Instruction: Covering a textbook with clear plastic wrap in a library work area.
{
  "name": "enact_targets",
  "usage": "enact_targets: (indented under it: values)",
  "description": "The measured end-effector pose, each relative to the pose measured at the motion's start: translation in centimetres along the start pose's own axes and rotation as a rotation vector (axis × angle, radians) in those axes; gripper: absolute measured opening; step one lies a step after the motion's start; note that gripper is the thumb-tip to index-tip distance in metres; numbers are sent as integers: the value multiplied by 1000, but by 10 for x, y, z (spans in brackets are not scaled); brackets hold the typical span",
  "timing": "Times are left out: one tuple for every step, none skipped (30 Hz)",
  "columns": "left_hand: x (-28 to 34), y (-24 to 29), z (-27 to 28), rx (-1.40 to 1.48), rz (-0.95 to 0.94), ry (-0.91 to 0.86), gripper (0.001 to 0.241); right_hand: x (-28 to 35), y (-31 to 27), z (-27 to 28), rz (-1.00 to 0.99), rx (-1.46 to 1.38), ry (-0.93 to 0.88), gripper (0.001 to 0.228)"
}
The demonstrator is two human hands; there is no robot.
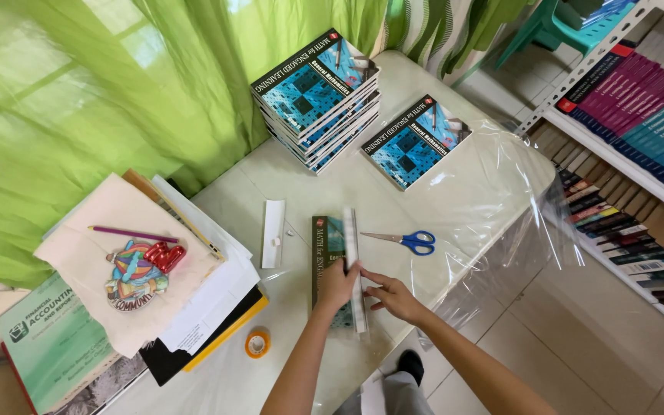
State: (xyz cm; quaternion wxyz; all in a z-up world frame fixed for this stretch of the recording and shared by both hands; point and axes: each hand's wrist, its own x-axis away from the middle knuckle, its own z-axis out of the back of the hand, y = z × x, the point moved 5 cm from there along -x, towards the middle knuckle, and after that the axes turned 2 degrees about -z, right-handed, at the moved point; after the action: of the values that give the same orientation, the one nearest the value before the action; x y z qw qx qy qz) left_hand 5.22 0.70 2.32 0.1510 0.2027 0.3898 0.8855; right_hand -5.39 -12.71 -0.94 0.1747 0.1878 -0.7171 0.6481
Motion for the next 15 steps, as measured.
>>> enact_targets:
  values:
    - [2,6,2,0,1,-1,46,-2,6,4,-1,-1,0,54]
    - [3,11,3,9,-2,-27,47,-4,11,7,7,2,2,53]
    - [5,17,4,19,-5,-53,48,-6,16,10,15,4,5,51]
    - [2,11,0,19,-5,-52,48,-5,13,9,15,4,4,51]
    - [0,6,-4,11,-6,-49,47,-3,10,8,1,-18,1,51]
    - [-4,2,-7,2,-9,-47,47,-2,7,8,-12,-40,1,51]
    - [-4,0,-8,1,-11,-48,47,2,-4,5,-11,-41,2,51]
    - [-5,-2,-8,8,-4,-53,44,6,-13,3,-33,-57,6,52]
    - [-5,-5,-7,14,3,-58,42,10,-21,-1,-55,-74,10,53]
    - [-3,-3,-4,13,3,-57,42,9,-22,-1,-55,-74,9,53]
    - [-2,0,-1,27,-12,-69,40,8,-22,0,-69,-101,33,52]
    - [0,3,1,43,-27,-84,39,8,-21,2,-85,-129,59,51]
    - [1,4,0,44,-27,-86,39,5,-13,3,-87,-130,61,51]
    - [1,4,1,33,-20,-96,38,1,-6,8,-107,-151,122,50]
    - [1,4,2,23,-13,-106,38,-3,2,12,-126,-172,184,49]
